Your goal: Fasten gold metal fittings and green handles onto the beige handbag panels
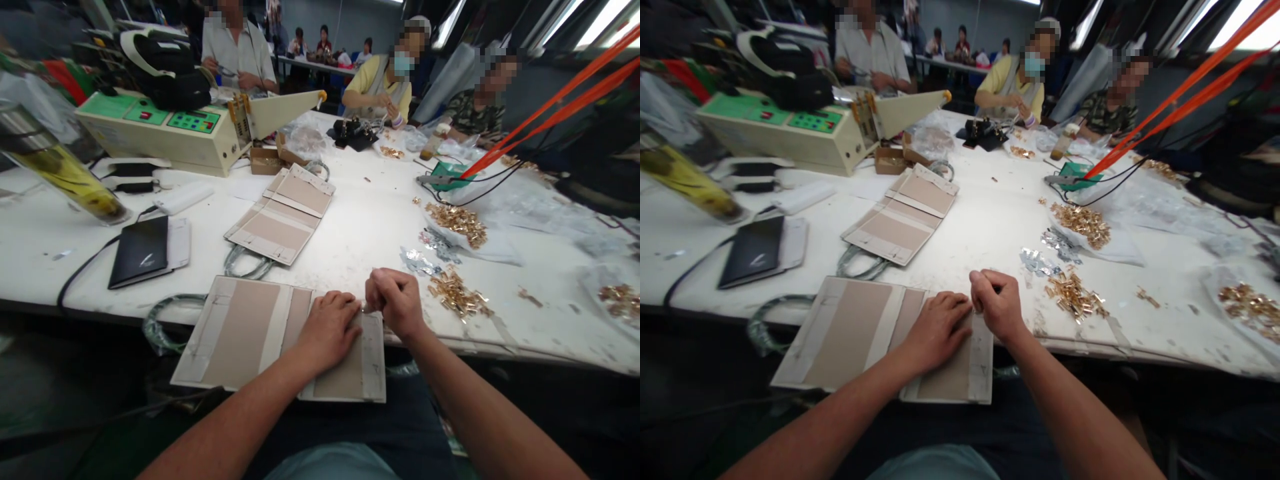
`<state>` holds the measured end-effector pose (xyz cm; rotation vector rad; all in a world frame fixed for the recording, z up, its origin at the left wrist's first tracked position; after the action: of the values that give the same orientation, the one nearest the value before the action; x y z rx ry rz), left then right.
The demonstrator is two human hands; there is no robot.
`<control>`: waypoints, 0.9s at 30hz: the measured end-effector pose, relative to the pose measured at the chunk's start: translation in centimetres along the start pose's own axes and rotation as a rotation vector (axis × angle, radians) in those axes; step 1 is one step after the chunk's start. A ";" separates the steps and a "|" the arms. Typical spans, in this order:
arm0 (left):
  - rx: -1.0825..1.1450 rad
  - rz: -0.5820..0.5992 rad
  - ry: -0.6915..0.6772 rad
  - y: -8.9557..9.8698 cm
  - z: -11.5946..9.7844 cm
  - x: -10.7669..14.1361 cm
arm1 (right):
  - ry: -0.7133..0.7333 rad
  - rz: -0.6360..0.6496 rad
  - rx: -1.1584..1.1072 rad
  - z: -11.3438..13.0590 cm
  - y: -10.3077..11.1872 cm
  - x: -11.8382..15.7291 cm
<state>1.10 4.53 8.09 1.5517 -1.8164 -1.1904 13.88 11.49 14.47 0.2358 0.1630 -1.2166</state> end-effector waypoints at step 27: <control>-0.253 0.298 -0.150 -1.1 -1.5 4.5 | -0.305 0.070 1.102 -2.1 10.9 -4.7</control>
<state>1.74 -0.22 7.16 1.0358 -1.8279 -1.3566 22.56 19.85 14.61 0.9889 -0.8014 -1.1514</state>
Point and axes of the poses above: each hand's wrist, its own x-axis away from the middle knuckle, its own y-axis out of the back of the hand, z = x × y, the point moved 4 cm from there along -x, towards the middle knuckle, and after that the axes turned 1 degree about -x, right-handed, at the moved point
